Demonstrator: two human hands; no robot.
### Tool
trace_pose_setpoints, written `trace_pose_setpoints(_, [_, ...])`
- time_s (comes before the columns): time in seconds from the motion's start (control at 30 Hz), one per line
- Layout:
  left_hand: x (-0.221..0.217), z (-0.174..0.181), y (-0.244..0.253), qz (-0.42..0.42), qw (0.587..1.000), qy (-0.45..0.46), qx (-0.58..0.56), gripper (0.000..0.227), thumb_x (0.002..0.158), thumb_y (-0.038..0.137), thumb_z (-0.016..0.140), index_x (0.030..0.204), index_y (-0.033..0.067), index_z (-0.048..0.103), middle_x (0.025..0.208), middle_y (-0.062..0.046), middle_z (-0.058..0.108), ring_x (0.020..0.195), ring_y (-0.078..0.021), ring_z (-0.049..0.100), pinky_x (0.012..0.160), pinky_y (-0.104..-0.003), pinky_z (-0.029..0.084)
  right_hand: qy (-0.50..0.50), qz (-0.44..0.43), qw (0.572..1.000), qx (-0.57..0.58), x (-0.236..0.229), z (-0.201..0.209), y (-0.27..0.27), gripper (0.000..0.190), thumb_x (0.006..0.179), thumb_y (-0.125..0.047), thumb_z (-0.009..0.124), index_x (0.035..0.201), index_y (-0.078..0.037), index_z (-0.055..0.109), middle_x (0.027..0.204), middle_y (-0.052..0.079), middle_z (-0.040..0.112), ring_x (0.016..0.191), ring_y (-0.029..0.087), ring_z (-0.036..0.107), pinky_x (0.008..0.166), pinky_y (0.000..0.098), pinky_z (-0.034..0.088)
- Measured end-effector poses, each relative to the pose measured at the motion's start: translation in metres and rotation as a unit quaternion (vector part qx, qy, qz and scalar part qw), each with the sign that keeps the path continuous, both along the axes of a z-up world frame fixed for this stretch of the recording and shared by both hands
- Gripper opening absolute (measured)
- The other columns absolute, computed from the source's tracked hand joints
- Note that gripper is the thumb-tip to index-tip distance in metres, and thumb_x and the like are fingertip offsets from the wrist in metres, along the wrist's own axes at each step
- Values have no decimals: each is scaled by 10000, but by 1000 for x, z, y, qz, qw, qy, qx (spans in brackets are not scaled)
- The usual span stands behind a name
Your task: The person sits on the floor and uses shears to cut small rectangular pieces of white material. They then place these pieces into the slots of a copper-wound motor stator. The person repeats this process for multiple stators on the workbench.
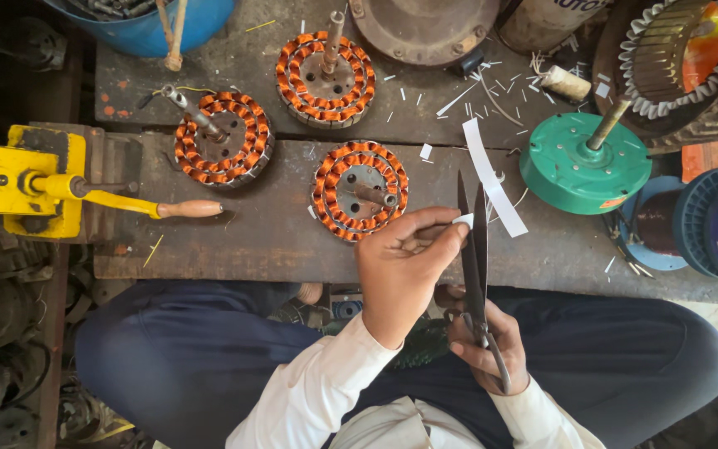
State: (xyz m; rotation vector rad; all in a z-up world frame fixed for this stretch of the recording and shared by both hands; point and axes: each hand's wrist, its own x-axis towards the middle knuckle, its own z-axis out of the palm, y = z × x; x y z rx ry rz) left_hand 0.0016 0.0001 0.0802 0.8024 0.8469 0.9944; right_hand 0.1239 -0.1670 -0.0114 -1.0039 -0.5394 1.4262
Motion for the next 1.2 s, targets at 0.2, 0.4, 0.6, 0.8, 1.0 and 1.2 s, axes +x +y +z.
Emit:
trace_pose_setpoints(0.2, [-2,-2,0,-3,1000,-13,-7,197,916,-58,729,1107,-106,717,937,-108,767,832,-92,721,727,-200,581,-42,-2,999,-21,1,-3,-2,732,717,147,701,1425,125,519,721,-25,446,649,86,410,621,241,352])
trace_pose_setpoints(0.4, [0,-6,-2,1,998,-58,-16,213,926,-75,714,1134,-114,686,978,-125,759,870,-112,731,774,-214,595,-70,-15,997,-33,3,-16,-6,697,737,145,704,1415,136,545,741,-21,486,696,82,448,674,239,409])
trace_pose_setpoints(0.6, [2,-12,-7,3,998,-59,15,185,929,-55,706,1111,-63,673,1016,-95,747,918,-104,725,830,-218,588,-103,-44,993,-23,4,-15,-4,641,750,139,739,1365,143,556,822,-2,545,751,87,500,694,239,437])
trace_pose_setpoints(0.8, [3,-9,-23,33,990,-3,138,130,947,-11,727,1062,-5,668,1059,-41,712,929,-86,688,828,-223,574,-436,-124,884,-115,0,28,21,650,795,-56,792,1403,-11,568,855,5,665,721,93,583,625,254,494])
trace_pose_setpoints(1.0, [-15,-5,-56,-3,995,49,86,231,942,52,713,1156,65,626,971,9,662,836,-38,622,724,-205,528,-722,-132,677,-51,23,39,38,518,844,-229,885,1250,-54,616,861,141,714,730,270,706,648,383,539])
trace_pose_setpoints(1.2, [-52,-40,-101,-38,980,109,162,136,996,11,701,1128,16,733,1074,-36,683,861,-75,625,746,-236,516,-810,-106,576,-15,38,40,52,421,909,-309,830,1257,-100,716,926,152,680,765,345,686,664,442,539])
